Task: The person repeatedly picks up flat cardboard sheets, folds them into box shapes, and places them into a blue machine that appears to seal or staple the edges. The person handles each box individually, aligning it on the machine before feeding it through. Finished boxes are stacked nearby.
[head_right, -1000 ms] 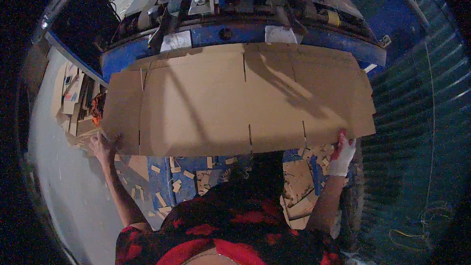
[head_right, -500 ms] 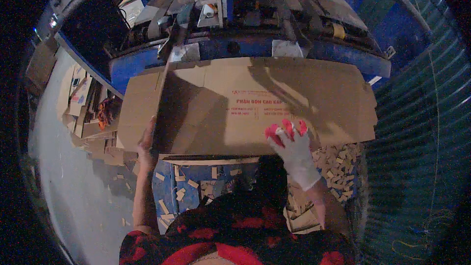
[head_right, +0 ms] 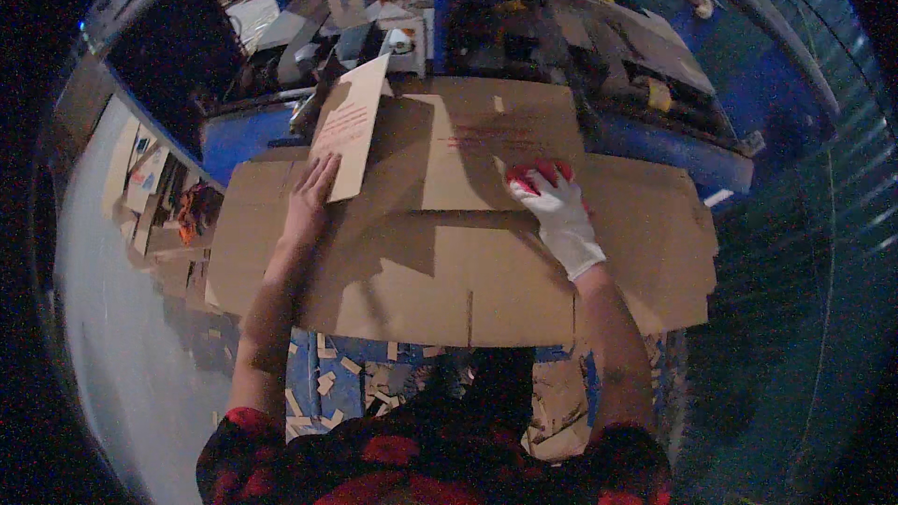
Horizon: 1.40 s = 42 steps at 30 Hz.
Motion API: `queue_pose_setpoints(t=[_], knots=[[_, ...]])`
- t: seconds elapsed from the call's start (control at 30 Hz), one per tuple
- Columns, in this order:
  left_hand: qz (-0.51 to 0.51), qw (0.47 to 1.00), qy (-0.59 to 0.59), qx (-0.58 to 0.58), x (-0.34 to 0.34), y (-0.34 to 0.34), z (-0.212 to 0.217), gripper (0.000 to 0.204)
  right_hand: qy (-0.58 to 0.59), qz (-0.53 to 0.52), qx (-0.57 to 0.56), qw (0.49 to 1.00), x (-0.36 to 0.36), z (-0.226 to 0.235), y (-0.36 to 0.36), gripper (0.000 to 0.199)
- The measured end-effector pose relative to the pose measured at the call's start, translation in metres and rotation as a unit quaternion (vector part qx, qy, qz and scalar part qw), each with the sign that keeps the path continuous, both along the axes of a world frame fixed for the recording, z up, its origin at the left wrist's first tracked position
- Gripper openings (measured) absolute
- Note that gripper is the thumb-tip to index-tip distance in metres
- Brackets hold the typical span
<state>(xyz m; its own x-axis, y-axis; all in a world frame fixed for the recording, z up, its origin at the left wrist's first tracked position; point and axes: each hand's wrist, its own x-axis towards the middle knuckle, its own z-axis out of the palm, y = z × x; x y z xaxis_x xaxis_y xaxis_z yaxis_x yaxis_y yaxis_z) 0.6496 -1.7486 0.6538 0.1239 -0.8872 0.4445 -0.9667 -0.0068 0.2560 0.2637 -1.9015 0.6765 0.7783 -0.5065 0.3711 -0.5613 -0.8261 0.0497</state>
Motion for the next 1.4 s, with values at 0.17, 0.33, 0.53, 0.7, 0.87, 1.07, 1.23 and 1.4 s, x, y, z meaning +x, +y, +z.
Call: queue_pose_setpoints(t=[0.17,0.33,0.53,0.7,0.87,1.07,1.23,1.4], knots=[[0.006,0.999,0.015,0.039,0.008,-0.007,-0.001,0.068,-0.083,0.047,0.075,0.993,0.012,0.002,-0.013,0.049],[0.031,0.993,-0.103,0.058,0.003,-0.01,-0.002,0.072,-0.156,-0.024,0.2,0.967,0.019,-0.007,-0.019,0.055],[0.047,0.991,-0.101,0.079,0.002,-0.015,0.002,0.067,0.031,-0.003,0.031,0.999,0.015,0.003,-0.01,0.062],[0.03,0.993,-0.106,0.049,0.009,-0.024,-0.002,0.063,0.042,-0.03,0.033,0.998,0.018,0.01,-0.014,0.061],[-0.017,0.997,-0.069,0.001,0.033,-0.046,-0.01,0.058,0.07,-0.037,0.005,0.997,0.023,0.003,-0.033,0.055],[-0.027,0.992,-0.119,-0.038,0.051,-0.114,0.009,0.06,-0.004,-0.019,-0.078,0.997,0.034,0.011,-0.086,0.059],[0.12,0.987,-0.081,0.076,0.04,-0.159,0.014,0.067,0.025,-0.13,-0.085,0.988,0.044,0.018,-0.139,0.047],[-0.061,0.995,-0.07,-0.042,0.032,-0.089,0.004,0.051,-0.03,-0.092,-0.082,0.992,0.002,0.024,-0.103,0.045]])
